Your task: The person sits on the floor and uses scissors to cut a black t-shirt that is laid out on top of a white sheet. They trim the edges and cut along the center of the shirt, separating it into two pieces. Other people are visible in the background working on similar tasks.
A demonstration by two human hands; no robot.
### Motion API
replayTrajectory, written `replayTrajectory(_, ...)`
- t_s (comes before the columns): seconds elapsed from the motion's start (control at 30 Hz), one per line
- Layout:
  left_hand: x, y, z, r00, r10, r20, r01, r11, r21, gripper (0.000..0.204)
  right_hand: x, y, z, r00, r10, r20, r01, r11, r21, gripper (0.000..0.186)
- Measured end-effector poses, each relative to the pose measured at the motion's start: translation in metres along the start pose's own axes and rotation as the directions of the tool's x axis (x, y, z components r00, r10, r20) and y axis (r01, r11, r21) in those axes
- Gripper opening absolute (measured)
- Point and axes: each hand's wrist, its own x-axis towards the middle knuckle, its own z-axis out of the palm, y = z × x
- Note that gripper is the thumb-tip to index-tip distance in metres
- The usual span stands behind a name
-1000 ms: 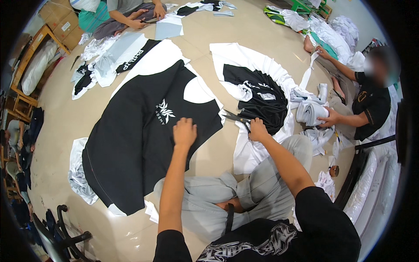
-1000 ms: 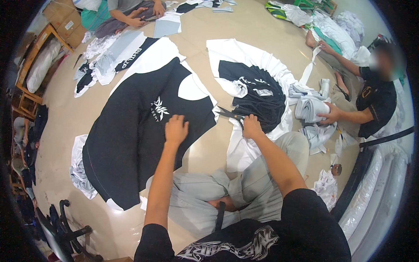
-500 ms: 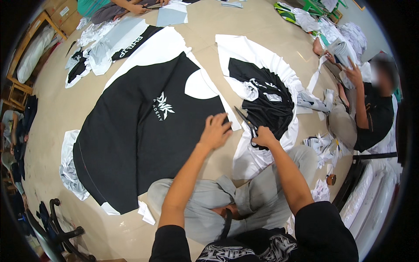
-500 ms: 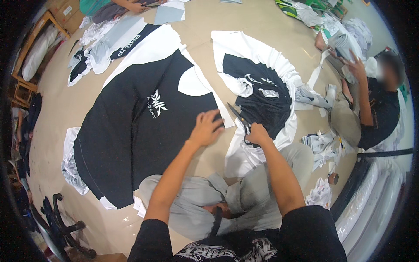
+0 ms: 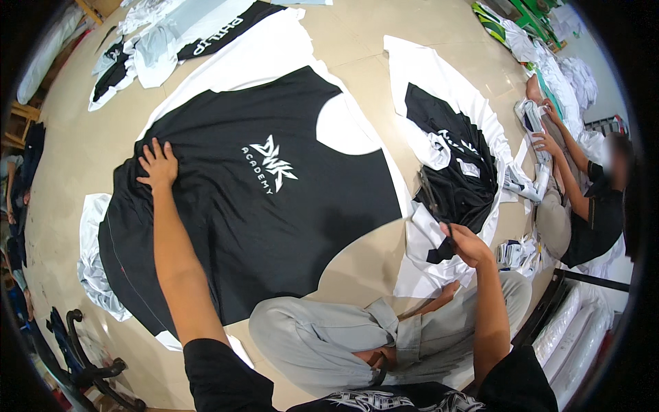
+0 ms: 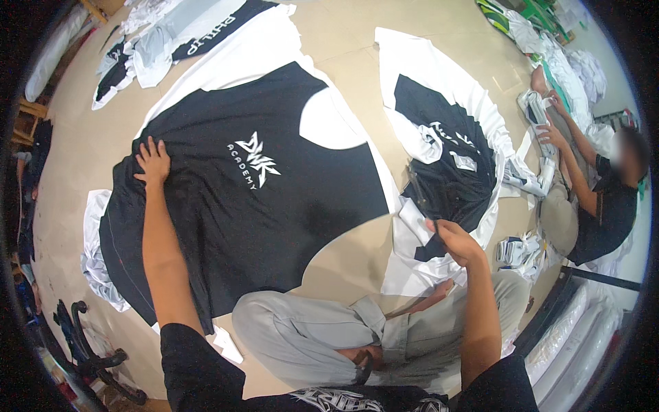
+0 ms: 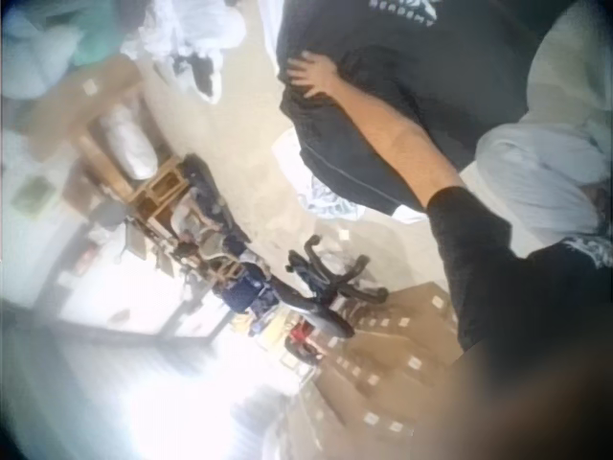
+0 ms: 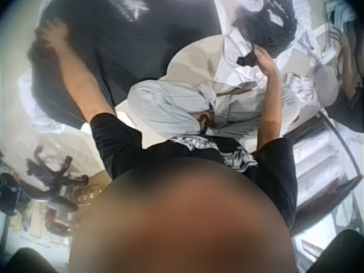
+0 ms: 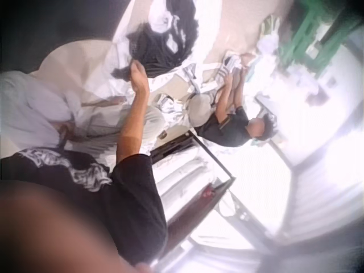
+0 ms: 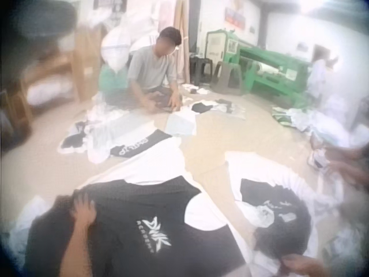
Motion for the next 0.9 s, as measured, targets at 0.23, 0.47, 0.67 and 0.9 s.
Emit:
replayTrajectory(0.23,-0.036,-0.053,-0.019,0.956,0.144,-0.257,-0.130,0.989,0.070,0.079,-0.024,0.025,0.033,0.855,-0.468,-0.223,0.338,0.829,-0.445,0.042)
replayTrajectory(0.47,-0.319,-0.043,-0.056,0.826,0.490,0.278,-0.480,0.871,-0.106,0.136,-0.020,0.062,0.122,0.669,-0.705,-0.235,0.554,0.683,-0.475,0.034)
replayTrajectory(0.67,-0.343,-0.107,-0.072,0.842,0.301,0.449,-0.304,0.950,-0.067,0.157,-0.004,0.112,0.105,0.429,-0.828,-0.363,0.552,0.557,-0.620,0.041)
replayTrajectory(0.9,-0.342,-0.016,-0.092,0.820,0.468,0.329,-0.404,0.881,-0.247,0.148,-0.061,0.106,0.098,0.687,-0.630,-0.362,0.460,0.763,-0.454,0.041)
